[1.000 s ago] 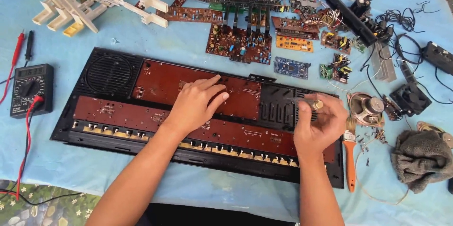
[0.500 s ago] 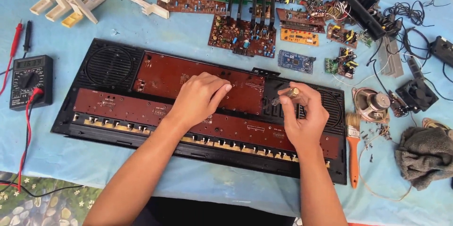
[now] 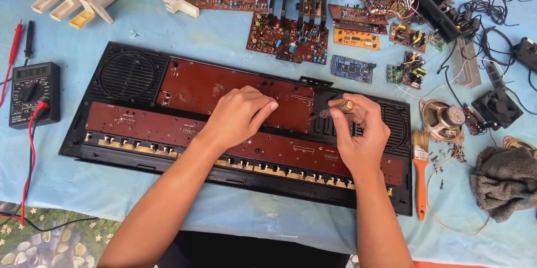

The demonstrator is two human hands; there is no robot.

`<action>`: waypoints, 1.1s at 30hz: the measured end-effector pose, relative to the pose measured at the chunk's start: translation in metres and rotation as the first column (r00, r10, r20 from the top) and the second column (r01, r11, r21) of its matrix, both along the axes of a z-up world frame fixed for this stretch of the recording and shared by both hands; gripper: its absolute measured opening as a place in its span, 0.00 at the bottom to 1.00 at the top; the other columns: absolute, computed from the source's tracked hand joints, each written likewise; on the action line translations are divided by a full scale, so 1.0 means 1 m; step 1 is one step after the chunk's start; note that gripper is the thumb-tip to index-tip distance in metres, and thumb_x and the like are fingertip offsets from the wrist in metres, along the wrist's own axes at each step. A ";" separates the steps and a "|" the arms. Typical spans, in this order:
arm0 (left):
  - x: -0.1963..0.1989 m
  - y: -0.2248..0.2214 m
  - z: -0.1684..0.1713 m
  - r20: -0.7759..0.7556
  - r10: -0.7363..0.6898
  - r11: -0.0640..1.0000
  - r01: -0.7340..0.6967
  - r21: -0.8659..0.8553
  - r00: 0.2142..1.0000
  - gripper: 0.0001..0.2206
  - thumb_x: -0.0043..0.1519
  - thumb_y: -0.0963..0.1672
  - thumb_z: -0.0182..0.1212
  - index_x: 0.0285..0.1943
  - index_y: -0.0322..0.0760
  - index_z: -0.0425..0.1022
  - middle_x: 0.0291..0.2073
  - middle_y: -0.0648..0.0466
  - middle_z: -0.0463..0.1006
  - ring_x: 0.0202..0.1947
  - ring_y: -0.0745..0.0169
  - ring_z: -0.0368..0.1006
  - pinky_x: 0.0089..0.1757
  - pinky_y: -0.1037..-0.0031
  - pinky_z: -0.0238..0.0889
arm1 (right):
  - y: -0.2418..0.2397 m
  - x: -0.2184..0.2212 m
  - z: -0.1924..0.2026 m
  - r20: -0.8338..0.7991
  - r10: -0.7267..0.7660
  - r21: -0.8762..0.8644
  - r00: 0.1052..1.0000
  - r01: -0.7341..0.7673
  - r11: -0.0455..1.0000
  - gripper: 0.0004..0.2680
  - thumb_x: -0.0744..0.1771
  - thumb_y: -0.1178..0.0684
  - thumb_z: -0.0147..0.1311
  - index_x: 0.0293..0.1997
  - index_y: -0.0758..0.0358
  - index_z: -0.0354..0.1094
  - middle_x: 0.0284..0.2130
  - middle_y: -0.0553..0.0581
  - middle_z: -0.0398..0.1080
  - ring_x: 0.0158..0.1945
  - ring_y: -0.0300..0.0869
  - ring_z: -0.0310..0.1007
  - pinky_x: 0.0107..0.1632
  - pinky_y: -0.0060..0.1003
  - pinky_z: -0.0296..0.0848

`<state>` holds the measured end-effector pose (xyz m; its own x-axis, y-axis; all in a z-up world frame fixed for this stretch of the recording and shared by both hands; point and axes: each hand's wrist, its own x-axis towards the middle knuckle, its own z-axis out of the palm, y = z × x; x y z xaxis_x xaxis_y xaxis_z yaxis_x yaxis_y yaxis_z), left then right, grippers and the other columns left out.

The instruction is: Disassembling an electronic keyboard to inspect and manipulate internal circuit boards and components using a screwdriver.

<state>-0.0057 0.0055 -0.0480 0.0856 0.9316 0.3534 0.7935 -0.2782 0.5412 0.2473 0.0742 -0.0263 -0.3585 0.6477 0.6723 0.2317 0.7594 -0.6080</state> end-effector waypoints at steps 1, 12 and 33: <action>0.000 0.000 -0.001 0.001 0.004 1.000 -0.004 0.001 1.000 0.14 0.72 0.47 0.50 0.46 0.40 0.83 0.33 0.51 0.83 0.47 0.49 0.79 0.44 0.61 0.70 | 0.000 -0.001 0.001 -0.001 0.002 0.001 1.000 -0.002 1.000 0.09 0.70 0.64 0.56 0.56 0.70 0.63 0.39 0.63 0.78 0.40 0.53 0.81 0.38 0.42 0.81; -0.001 -0.001 -0.004 -0.003 0.009 1.000 -0.009 -0.003 1.000 0.13 0.71 0.47 0.51 0.45 0.42 0.83 0.32 0.52 0.83 0.48 0.51 0.77 0.46 0.61 0.70 | 0.015 0.018 -0.002 -0.064 -0.165 0.033 0.984 0.167 0.985 0.09 0.72 0.63 0.58 0.57 0.73 0.63 0.36 0.68 0.75 0.35 0.52 0.78 0.37 0.41 0.79; 0.000 -0.002 0.001 0.020 0.003 1.000 -0.002 -0.030 1.000 0.14 0.71 0.46 0.50 0.41 0.42 0.83 0.29 0.53 0.82 0.47 0.51 0.77 0.46 0.60 0.70 | 0.015 0.008 -0.003 0.046 -0.142 -0.104 0.989 0.146 0.984 0.07 0.70 0.64 0.61 0.50 0.71 0.66 0.35 0.66 0.76 0.33 0.51 0.79 0.34 0.40 0.79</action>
